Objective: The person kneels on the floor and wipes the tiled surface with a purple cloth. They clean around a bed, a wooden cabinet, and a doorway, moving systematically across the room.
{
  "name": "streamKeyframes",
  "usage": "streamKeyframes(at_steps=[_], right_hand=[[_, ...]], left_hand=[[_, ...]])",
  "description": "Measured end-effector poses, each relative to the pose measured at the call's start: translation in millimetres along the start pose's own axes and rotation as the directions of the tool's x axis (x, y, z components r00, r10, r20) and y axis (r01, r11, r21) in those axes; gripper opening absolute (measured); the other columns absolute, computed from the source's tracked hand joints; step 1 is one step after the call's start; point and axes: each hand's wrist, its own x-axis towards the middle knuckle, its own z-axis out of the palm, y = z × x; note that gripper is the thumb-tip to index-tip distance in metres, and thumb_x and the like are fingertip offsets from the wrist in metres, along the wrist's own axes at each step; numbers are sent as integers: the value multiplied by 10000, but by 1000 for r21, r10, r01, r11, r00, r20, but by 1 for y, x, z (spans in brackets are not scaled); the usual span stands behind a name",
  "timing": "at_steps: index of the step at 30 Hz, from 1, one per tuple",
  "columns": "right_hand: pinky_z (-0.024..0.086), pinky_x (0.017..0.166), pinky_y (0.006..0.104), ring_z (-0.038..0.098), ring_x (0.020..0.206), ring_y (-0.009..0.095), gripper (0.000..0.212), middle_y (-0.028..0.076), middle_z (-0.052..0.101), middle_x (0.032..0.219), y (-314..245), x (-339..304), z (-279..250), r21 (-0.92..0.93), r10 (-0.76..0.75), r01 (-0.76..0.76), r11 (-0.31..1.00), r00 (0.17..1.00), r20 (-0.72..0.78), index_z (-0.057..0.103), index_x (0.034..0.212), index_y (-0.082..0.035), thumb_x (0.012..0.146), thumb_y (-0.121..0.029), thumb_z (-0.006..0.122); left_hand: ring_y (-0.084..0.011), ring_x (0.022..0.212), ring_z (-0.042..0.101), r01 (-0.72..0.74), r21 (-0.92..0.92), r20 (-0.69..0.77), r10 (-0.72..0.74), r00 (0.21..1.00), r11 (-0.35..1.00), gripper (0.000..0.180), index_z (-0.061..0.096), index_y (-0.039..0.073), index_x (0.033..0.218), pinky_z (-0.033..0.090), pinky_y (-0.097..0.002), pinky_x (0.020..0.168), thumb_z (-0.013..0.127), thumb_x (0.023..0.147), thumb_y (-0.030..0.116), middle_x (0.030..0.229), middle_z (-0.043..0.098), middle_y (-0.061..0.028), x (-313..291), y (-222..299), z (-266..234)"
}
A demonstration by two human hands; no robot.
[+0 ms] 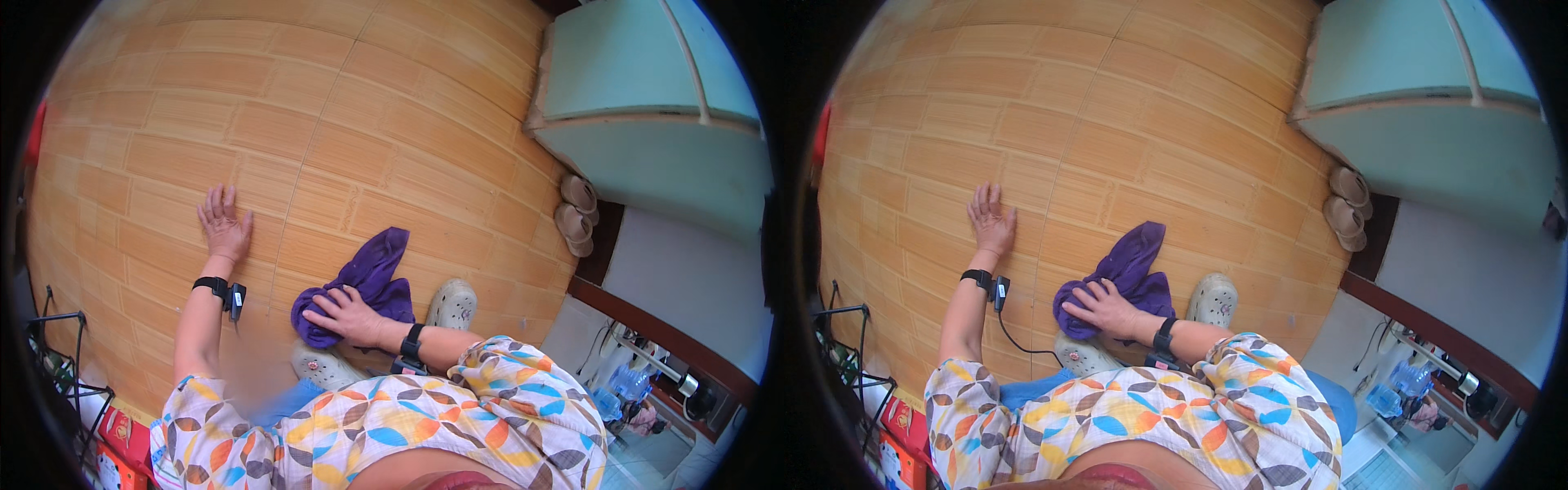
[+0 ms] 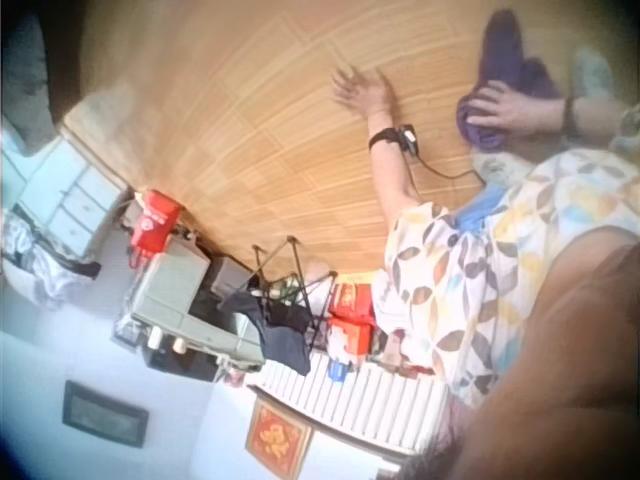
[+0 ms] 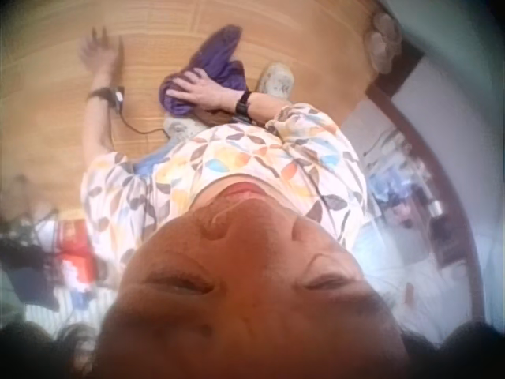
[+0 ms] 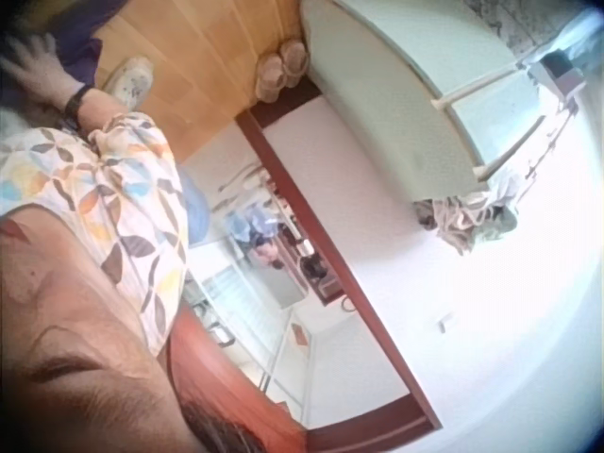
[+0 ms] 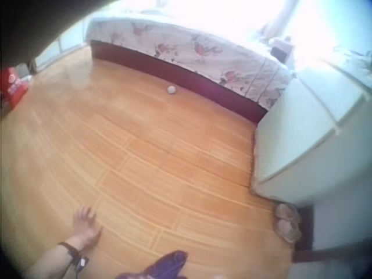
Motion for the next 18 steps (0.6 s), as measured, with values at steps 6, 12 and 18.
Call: streamKeyframes(at_steps=[6, 12, 18], right_hand=[[472, 1050, 425, 581, 1214, 312, 869, 171, 585, 1294, 86, -15, -90, 745, 560, -94, 660, 724, -404, 414, 1417, -62, 647, -122, 813], [484, 1020, 359, 613, 1142, 205, 628, 105, 649, 1256, 269, -43, -172, 739, 729, -63, 671, 235, -642, 527, 1403, 11, 819, -111, 725], [397, 1109, 506, 499, 1340, 421, 963, 209, 516, 1481, 394, -10, -199, 556, 707, -800, 225, -258, -658, 430, 1528, -85, 794, -649, 695]], left_hand=[[-337, 1547, 137, -42, 9, -66, 43, 997, 999, 766, 295, 146, 1568, 51, -622, 1227, 588, 935, 461, 1645, 224, -111, 5, -8, 11], [-353, 1546, 131, 6, -14, -20, -6, 1000, 1000, 753, 323, 136, 1551, 42, -620, 1232, 583, 926, 465, 1639, 223, -127, 2, 4, 5], [-382, 1525, 175, 71, -84, 74, -64, 995, 994, 787, 323, 145, 1539, 89, -637, 1218, 650, 877, 417, 1628, 244, -136, 4, 16, -4]])
